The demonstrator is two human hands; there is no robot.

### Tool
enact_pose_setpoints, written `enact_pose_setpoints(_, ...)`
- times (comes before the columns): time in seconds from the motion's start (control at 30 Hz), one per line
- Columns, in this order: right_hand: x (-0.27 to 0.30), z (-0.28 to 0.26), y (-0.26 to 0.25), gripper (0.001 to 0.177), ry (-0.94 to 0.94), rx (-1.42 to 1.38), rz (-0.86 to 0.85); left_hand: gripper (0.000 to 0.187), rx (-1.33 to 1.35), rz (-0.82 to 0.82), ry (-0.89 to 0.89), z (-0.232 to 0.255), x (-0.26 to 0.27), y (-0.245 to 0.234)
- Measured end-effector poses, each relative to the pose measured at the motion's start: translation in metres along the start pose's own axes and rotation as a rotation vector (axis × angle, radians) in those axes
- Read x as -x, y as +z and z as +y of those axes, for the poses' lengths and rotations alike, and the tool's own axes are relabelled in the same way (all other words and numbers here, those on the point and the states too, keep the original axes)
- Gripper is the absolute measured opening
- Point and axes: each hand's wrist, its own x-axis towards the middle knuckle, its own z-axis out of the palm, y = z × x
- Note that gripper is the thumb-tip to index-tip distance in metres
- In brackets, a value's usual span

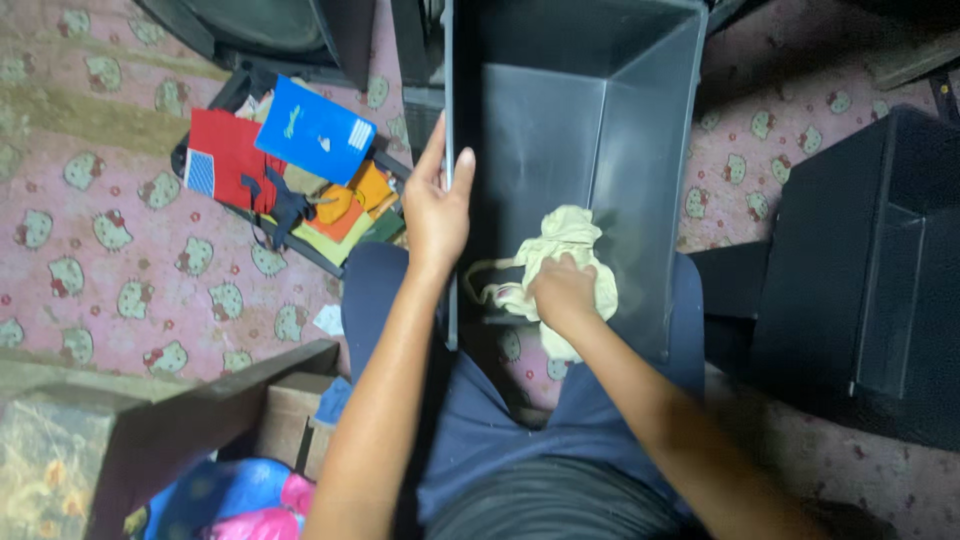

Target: The person removes a black plastic drawer from a storage unit and wipes its interior and exterior surfaces with a cloth. The person then wipes the top of the storage unit and places the drawer back into the unit.

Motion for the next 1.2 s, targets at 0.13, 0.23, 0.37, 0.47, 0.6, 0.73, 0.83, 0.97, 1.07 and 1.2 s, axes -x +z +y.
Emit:
enact_pose_setpoints(0.13, -0.032, -0.012, -0.04, 0.055, 0.169, -0.454, 0.499, 0.056, 0.012, 0.003, 0.003, 0.009, 0.007, 0.003)
enact_pose_setpoints(0.23, -0.109, -0.055, -0.012, 0.048, -0.046, -0.457, 0.696, 0.054, -0.008, 0.023, -0.026, 0.013, 0.009, 0.009)
enact_pose_setpoints(0.37, -0.218, -0.046, 0.022, 0.04, 0.04, -0.175, 0.61, 0.055, 0.017, 0.025, -0.068, 0.018, 0.01, 0.006)
enact_pose_setpoints(0.47, -0.244, 0.018, -0.007, 0.04, 0.184, -0.216, 0.671, 0.055, -0.058, 0.041, -0.12, 0.018, 0.01, 0.002)
enact_pose_setpoints(0.6, -0.213, 0.023, -0.03, 0.043, 0.289, -0.222, 0.677, 0.054, -0.235, 0.056, -0.106, 0.021, 0.013, 0.003)
enact_pose_setpoints(0.73, -0.13, -0.019, 0.008, 0.048, 0.174, -0.123, 0.741, 0.065, -0.203, 0.032, -0.307, 0.021, 0.019, 0.003)
enact_pose_setpoints(0.83, -0.074, -0.025, 0.008, 0.047, 0.071, -0.371, 0.629, 0.074, -0.124, 0.005, -0.304, 0.01, 0.016, -0.002)
enact_pose_setpoints(0.97, -0.029, -0.008, -0.033, 0.046, 0.109, -0.77, 0.65, 0.076, -0.047, -0.043, -0.214, 0.005, 0.021, -0.007)
enact_pose_setpoints(1.07, 0.006, 0.014, -0.093, 0.043, 0.092, -0.899, 0.731, 0.074, -0.109, -0.007, -0.14, 0.031, 0.034, 0.003)
enact_pose_setpoints(1.2, 0.023, 0.037, -0.121, 0.045, 0.079, -1.359, 0.838, 0.072, -0.221, 0.088, -0.29, 0.063, 0.048, -0.005)
